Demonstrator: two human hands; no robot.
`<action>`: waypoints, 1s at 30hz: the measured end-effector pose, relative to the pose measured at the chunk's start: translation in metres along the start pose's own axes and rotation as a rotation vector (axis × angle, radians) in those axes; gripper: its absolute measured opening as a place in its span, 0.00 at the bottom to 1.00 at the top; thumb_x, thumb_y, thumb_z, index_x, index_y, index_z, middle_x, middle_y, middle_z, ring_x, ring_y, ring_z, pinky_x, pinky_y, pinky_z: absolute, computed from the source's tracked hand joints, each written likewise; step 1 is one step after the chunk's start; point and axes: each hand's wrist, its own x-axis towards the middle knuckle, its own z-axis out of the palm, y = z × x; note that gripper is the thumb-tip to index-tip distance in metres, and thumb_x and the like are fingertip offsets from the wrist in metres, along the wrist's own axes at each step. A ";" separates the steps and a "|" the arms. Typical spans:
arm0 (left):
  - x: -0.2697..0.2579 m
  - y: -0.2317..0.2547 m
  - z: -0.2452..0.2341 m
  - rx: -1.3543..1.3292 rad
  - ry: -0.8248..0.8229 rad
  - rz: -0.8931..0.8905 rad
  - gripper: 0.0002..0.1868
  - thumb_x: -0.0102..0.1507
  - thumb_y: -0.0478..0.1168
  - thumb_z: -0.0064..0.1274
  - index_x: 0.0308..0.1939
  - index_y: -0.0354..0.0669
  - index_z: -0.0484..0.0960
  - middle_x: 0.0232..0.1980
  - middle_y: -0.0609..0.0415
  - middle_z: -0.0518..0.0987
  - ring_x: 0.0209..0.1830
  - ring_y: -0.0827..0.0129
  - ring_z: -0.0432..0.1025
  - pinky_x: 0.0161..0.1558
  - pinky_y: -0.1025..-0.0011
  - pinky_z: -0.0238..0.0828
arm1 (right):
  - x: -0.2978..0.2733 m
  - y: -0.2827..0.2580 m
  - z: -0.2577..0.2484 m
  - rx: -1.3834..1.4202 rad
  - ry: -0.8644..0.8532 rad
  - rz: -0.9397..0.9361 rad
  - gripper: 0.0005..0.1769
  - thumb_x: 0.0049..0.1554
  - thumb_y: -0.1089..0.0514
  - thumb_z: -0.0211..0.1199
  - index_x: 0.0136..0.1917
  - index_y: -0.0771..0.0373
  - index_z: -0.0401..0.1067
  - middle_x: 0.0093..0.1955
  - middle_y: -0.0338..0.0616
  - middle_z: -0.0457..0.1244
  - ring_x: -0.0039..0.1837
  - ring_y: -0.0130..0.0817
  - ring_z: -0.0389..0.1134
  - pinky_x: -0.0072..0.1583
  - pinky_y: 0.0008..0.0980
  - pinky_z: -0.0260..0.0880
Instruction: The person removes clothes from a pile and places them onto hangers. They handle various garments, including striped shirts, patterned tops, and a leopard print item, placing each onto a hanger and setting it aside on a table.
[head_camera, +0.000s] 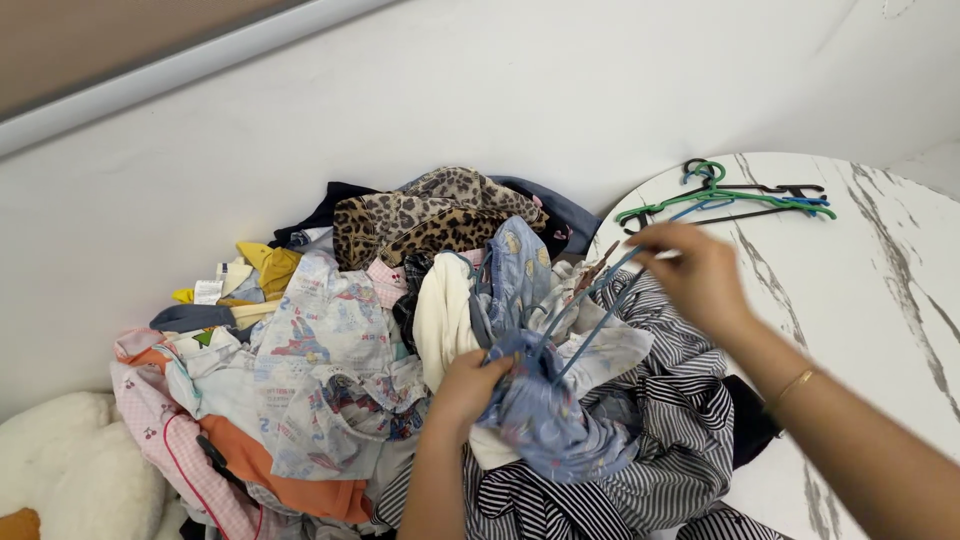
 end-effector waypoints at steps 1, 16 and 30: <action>-0.006 -0.002 -0.011 0.075 -0.082 -0.010 0.16 0.61 0.45 0.59 0.43 0.35 0.89 0.35 0.54 0.83 0.32 0.71 0.72 0.39 0.69 0.68 | 0.009 0.016 -0.008 -0.067 0.006 0.067 0.12 0.54 0.65 0.70 0.52 0.60 0.82 0.49 0.46 0.72 0.48 0.33 0.75 0.50 0.35 0.75; -0.023 0.052 0.063 0.454 0.494 0.653 0.19 0.60 0.33 0.55 0.56 0.35 0.78 0.57 0.41 0.76 0.59 0.45 0.69 0.60 0.56 0.64 | -0.102 0.306 -0.085 -0.626 -0.032 1.027 0.13 0.65 0.46 0.61 0.54 0.47 0.85 0.34 0.44 0.72 0.43 0.41 0.75 0.47 0.42 0.74; 0.066 0.063 0.129 1.242 0.546 0.382 0.10 0.62 0.41 0.51 0.42 0.46 0.86 0.49 0.53 0.81 0.57 0.54 0.71 0.64 0.38 0.54 | -0.056 0.241 0.021 -0.395 -0.148 0.429 0.21 0.52 0.49 0.73 0.57 0.57 0.80 0.65 0.53 0.62 0.63 0.49 0.66 0.63 0.44 0.68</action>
